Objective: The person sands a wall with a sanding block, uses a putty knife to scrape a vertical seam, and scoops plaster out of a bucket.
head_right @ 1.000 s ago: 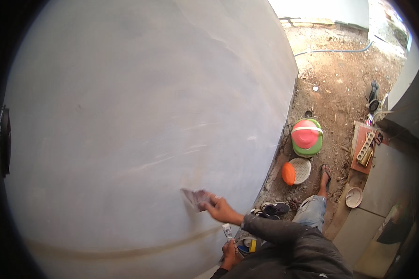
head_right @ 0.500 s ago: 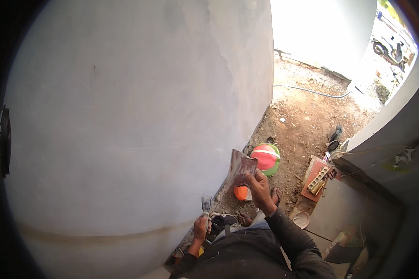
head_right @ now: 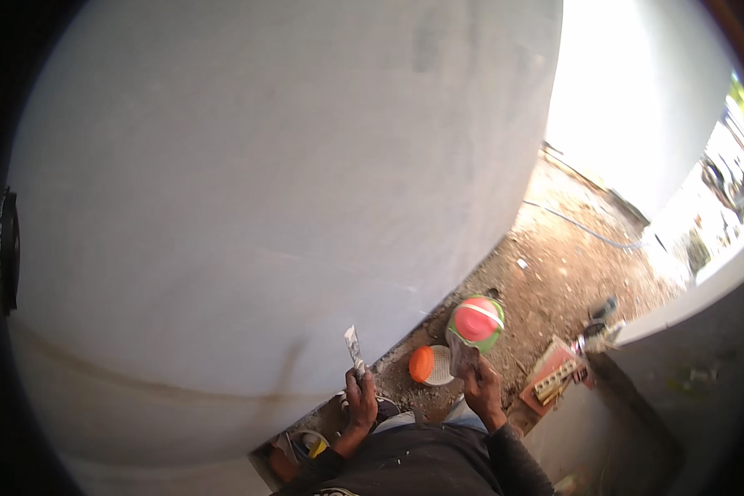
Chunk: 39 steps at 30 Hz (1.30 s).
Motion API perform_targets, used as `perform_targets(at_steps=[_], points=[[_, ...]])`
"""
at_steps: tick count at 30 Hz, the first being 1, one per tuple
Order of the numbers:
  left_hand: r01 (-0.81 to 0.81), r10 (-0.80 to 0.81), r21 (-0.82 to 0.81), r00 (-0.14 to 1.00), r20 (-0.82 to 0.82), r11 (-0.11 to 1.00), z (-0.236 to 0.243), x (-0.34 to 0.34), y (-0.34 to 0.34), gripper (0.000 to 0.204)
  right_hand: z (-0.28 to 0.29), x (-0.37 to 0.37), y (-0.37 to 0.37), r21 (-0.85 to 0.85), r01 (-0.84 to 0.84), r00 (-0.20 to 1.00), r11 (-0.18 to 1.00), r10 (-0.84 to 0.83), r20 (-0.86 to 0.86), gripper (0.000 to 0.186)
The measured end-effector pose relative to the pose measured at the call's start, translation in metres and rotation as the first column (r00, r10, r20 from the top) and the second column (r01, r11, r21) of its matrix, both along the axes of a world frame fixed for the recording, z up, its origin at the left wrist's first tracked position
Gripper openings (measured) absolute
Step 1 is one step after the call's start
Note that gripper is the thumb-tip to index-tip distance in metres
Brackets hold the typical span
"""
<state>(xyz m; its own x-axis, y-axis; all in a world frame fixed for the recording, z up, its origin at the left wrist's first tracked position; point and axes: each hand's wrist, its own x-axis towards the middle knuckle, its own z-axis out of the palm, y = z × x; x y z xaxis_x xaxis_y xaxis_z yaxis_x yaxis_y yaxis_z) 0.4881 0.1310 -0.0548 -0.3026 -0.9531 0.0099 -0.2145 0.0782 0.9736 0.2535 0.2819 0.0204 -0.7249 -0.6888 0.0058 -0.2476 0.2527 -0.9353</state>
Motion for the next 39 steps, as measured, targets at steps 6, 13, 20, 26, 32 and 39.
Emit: perform_targets(at_steps=[6, 13, 20, 26, 32, 39], points=[[-0.468, 0.415, -0.056, 0.827, -0.378, 0.882, 0.081, 0.022, -0.002, 0.041, -0.032, -0.016, -0.014, 0.002, -0.244, 0.967, 0.970, 0.244, 0.071, 0.026], [-0.772, 0.756, -0.435, 0.601, -0.259, 0.464, 0.139, 0.041, -0.079, 0.044, -0.006, -0.068, -0.072, 0.013, -0.615, 0.785, 0.788, 0.614, -0.077, 0.026], [-0.804, 0.850, -0.312, 0.526, 0.026, 0.507, 0.035, 0.030, -0.071, 0.041, 0.005, -0.108, -0.131, -0.145, -0.670, 0.742, 0.728, 0.654, -0.145, 0.026], [-0.820, 0.829, -0.125, 0.547, 0.117, 0.559, -0.024, 0.001, -0.006, 0.040, 0.008, -0.107, -0.125, -0.072, -0.654, 0.756, 0.753, 0.647, -0.101, 0.026], [-0.787, 0.825, -0.286, 0.565, 0.021, 0.546, -0.004, -0.014, -0.043, 0.039, -0.014, -0.104, -0.117, -0.078, -0.689, 0.724, 0.721, 0.689, -0.027, 0.024], [-0.836, 0.836, -0.252, 0.530, -0.141, 0.487, 0.063, 0.002, -0.059, 0.036, -0.004, -0.101, -0.114, -0.110, -0.671, 0.741, 0.733, 0.670, -0.051, 0.025]])
